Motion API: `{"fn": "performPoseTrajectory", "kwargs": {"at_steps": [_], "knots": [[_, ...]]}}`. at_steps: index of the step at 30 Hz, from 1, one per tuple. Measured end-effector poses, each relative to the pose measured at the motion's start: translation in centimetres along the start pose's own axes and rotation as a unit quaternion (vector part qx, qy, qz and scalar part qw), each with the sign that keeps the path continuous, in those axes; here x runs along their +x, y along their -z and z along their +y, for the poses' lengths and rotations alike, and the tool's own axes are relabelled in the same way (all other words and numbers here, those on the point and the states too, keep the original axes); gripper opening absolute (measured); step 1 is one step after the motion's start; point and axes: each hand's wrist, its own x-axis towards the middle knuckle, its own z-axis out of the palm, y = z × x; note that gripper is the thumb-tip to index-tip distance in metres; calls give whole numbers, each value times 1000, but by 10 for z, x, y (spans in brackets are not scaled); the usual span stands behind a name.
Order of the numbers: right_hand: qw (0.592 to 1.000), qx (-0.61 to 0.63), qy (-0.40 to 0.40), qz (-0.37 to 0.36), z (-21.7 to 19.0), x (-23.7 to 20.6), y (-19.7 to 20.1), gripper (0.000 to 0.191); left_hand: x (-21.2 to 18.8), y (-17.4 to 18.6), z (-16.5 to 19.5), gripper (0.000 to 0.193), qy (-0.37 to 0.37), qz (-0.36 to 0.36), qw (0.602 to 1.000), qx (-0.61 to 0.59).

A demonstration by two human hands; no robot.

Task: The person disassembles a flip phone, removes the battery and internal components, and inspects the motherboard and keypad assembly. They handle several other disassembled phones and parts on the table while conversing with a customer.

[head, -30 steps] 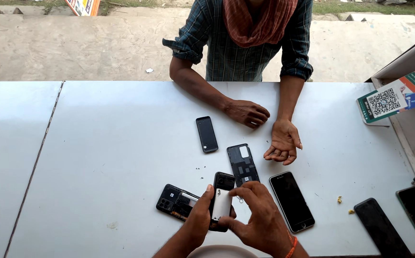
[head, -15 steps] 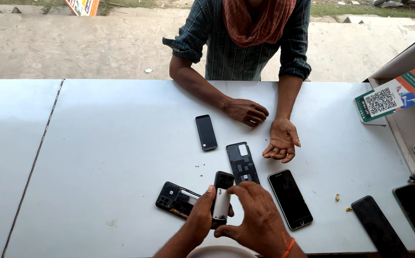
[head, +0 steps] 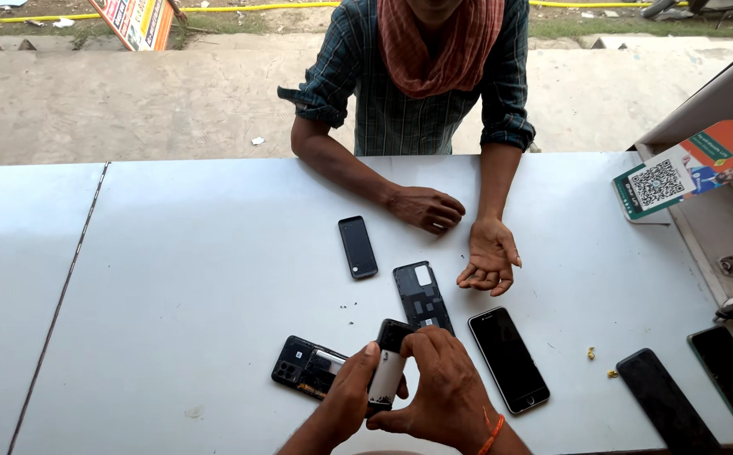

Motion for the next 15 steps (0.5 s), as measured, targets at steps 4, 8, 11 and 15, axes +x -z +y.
{"fn": "performPoseTrajectory", "kwargs": {"at_steps": [4,8,11,15], "knots": [[1000,13,-26,1,8,-6,-9,82,0,3,-9,58,10,11,1000,-7],[984,170,-4,59,24,-21,-27,50,2,9,-9,60,15,23,995,-91],[896,431,-11,103,36,-27,-32,38,1,9,-2,63,27,10,982,-188],[785,584,-132,159,47,-26,-18,50,-1,10,11,56,-16,-12,979,-201]]}}
